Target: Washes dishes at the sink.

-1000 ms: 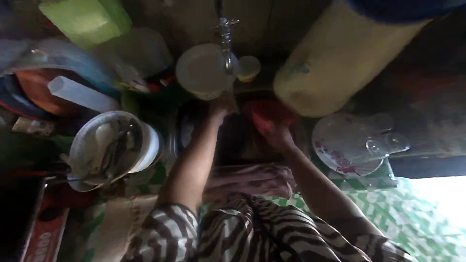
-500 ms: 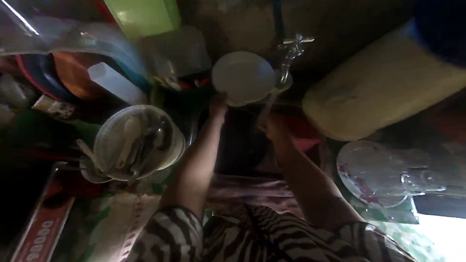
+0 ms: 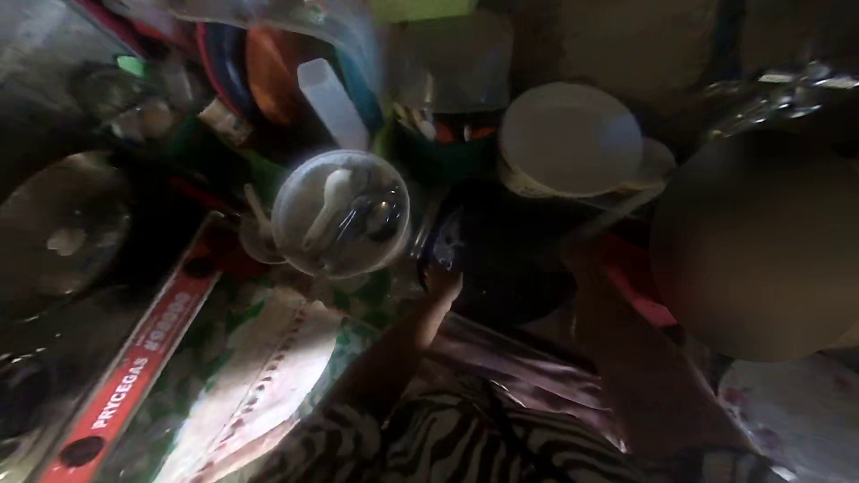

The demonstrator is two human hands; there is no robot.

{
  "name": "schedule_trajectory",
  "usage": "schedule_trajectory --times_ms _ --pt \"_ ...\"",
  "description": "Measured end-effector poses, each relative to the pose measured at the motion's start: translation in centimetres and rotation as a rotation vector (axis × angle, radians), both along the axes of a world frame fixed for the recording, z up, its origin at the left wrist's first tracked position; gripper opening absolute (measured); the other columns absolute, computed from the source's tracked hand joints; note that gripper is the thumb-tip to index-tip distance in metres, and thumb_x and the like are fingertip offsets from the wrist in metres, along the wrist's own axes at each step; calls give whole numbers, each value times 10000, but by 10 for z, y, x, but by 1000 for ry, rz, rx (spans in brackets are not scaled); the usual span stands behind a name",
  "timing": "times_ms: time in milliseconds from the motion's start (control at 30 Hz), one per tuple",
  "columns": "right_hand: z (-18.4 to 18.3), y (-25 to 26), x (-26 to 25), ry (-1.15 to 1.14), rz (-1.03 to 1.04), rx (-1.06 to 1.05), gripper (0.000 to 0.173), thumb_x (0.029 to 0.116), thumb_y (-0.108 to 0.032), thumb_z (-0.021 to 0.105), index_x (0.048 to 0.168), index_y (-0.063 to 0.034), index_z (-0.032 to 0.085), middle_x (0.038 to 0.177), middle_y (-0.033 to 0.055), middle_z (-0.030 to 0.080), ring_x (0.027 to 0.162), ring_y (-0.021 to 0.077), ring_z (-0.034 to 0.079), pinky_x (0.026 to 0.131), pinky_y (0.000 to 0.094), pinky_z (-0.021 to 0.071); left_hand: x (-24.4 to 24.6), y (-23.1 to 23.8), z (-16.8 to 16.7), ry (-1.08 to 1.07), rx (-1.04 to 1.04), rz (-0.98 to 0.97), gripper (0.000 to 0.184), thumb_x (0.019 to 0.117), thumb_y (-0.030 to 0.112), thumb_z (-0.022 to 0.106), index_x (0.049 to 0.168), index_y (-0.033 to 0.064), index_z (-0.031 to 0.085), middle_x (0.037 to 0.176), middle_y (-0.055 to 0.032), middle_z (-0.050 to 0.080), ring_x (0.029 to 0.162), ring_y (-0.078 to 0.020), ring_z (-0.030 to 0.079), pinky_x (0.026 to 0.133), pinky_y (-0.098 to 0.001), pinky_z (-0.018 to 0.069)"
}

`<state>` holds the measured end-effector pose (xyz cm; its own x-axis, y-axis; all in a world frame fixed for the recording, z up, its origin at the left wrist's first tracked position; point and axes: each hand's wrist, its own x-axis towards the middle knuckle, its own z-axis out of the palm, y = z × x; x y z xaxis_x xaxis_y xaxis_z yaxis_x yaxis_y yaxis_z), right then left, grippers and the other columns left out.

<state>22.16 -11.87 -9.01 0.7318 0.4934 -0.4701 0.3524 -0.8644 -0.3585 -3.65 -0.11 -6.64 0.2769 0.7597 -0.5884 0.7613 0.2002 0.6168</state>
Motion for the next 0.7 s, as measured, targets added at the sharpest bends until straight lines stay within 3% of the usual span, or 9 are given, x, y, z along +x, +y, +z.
schedule_trajectory --times_ms 133,267,367,500,600,700 --pt "18 10 -8 -10 25 -103 560 1037 -252 600 1447 107 467 1496 353 441 1434 496 383 1180 623 291 0 8 -15 2 -110 47 721 1005 260 649 1563 -28 293 1472 -323 466 1349 -429 498 1097 -562 440" --pt "27 6 -10 -27 119 -122 457 1065 -211 550 1396 103 529 1444 325 513 1384 450 469 1159 569 356 -3 9 -6 95 -107 -88 841 1002 290 634 1600 -29 135 1462 -309 480 1333 -391 533 1095 -507 459" --pt "22 -3 -7 -12 103 -90 488 1067 -212 551 1434 103 485 1480 330 472 1404 454 440 1175 572 340 -4 11 -4 125 -103 -129 907 979 322 654 1597 -48 104 1464 -317 472 1329 -396 538 1090 -506 467" --pt "23 -7 -10 -15 97 -245 470 1082 -165 484 1471 96 443 1502 323 455 1412 445 439 1174 564 337 -3 17 1 118 -147 -138 927 998 338 631 1606 -47 47 1500 -334 424 1351 -416 511 1099 -522 455" --pt "21 -14 -3 8 71 -201 484 1072 -161 508 1478 91 433 1493 329 456 1378 460 470 1132 591 389 -4 23 -2 117 -171 -96 900 997 351 635 1617 -9 91 1503 -317 427 1332 -416 527 1075 -532 472" --pt "36 -19 -5 66 -7 -170 472 1072 -198 521 1475 39 458 1458 301 496 1304 441 538 1053 600 467 -6 22 -19 53 -121 -56 847 956 343 678 1592 8 230 1414 -306 531 1276 -430 565 1037 -581 486"
